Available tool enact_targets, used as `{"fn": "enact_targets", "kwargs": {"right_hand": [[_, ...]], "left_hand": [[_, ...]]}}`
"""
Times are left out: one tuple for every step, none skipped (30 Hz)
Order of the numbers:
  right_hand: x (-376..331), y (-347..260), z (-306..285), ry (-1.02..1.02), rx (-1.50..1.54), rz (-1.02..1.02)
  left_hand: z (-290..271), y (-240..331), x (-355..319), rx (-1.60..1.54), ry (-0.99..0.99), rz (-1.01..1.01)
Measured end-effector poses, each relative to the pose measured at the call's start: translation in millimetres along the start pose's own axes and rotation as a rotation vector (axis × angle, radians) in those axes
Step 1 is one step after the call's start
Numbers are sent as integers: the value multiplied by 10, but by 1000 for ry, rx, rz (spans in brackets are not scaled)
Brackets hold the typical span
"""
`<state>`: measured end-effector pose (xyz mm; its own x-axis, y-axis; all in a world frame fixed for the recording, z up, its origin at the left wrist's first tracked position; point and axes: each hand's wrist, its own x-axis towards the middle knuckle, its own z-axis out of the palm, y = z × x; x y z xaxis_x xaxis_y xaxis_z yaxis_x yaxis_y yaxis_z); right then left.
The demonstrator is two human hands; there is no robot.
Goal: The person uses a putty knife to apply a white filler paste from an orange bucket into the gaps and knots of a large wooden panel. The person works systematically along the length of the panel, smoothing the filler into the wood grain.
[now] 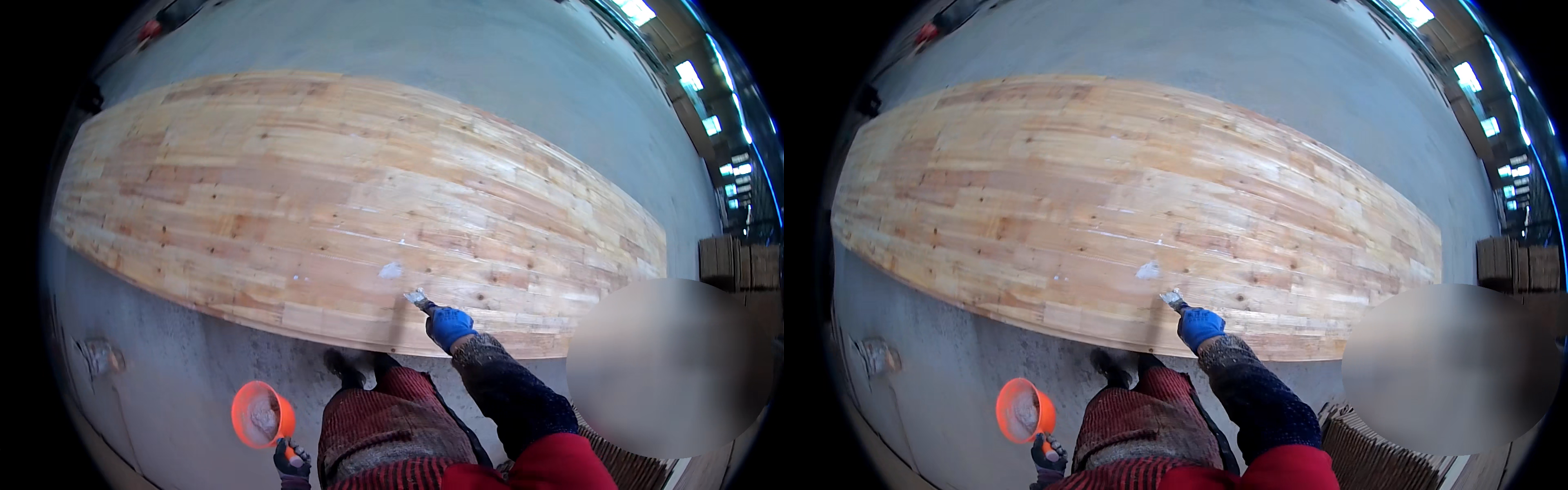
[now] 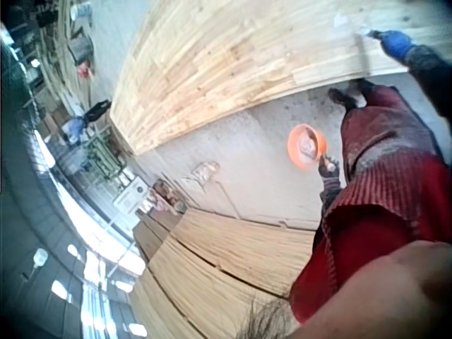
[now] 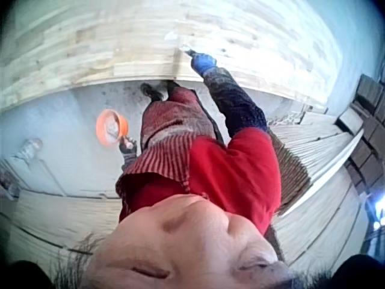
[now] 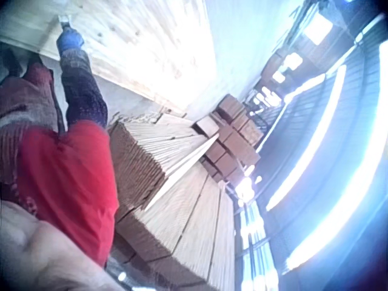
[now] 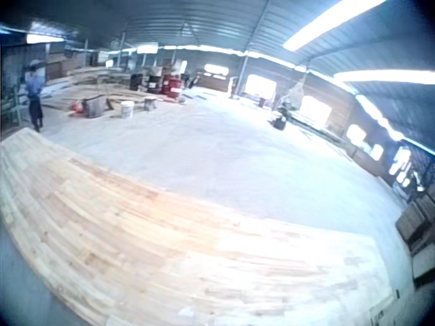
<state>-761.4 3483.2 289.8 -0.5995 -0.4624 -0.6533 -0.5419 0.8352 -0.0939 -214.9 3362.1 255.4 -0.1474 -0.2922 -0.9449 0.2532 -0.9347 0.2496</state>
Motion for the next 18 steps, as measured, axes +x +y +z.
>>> {"fn": "enact_targets", "kwargs": {"right_hand": [[-71, 94, -34, 53, 39, 0], [-142, 192, -74, 106, 76, -1], [-238, 278, -39, 139, 114, 12], [-308, 346, -60, 120, 144, 60], [-357, 430, -61, 142, 169, 79], [-395, 521, -64, 164, 190, 95], [-389, 536, 19, 171, 217, 92], [-356, 493, 120, 178, 232, 75], [-353, 407, 160, 164, 260, 68], [-429, 427, 202, 182, 269, 59], [-444, 415, 231, 201, 275, 22], [-498, 384, 223, 169, 322, 15], [-461, 506, 317, 101, 322, 67], [-462, 482, 351, 125, 357, 46], [-479, 415, 466, 239, 369, -41], [-488, 455, 548, 332, 374, -89], [-549, 365, 517, 312, 364, -76], [-611, 250, 460, 274, 357, -45]], "left_hand": [[22, 35, 3, -13, -36, 15], [65, 66, 32, -28, -73, 28], [113, 108, 11, -9, -91, 37], [162, 122, -10, 6, -109, 46], [239, 133, -35, 17, -127, 55], [295, 145, 9, 25, -184, 20], [249, 188, 63, 28, -221, 1], [167, 223, 55, 19, -249, -9], [75, 243, -10, 2, -249, 7], [125, 242, -11, -17, -262, 9], [197, 253, -78, -26, -277, -20], [283, 252, -196, -46, -281, -41], [497, 208, -286, 4, -112, -6], [650, 228, -387, -73, -139, -36], [532, 272, -379, -80, -173, 53], [614, 326, -380, -150, -212, -14], [539, 350, -383, -101, -182, 67], [436, 350, -333, -123, -162, 145]]}}
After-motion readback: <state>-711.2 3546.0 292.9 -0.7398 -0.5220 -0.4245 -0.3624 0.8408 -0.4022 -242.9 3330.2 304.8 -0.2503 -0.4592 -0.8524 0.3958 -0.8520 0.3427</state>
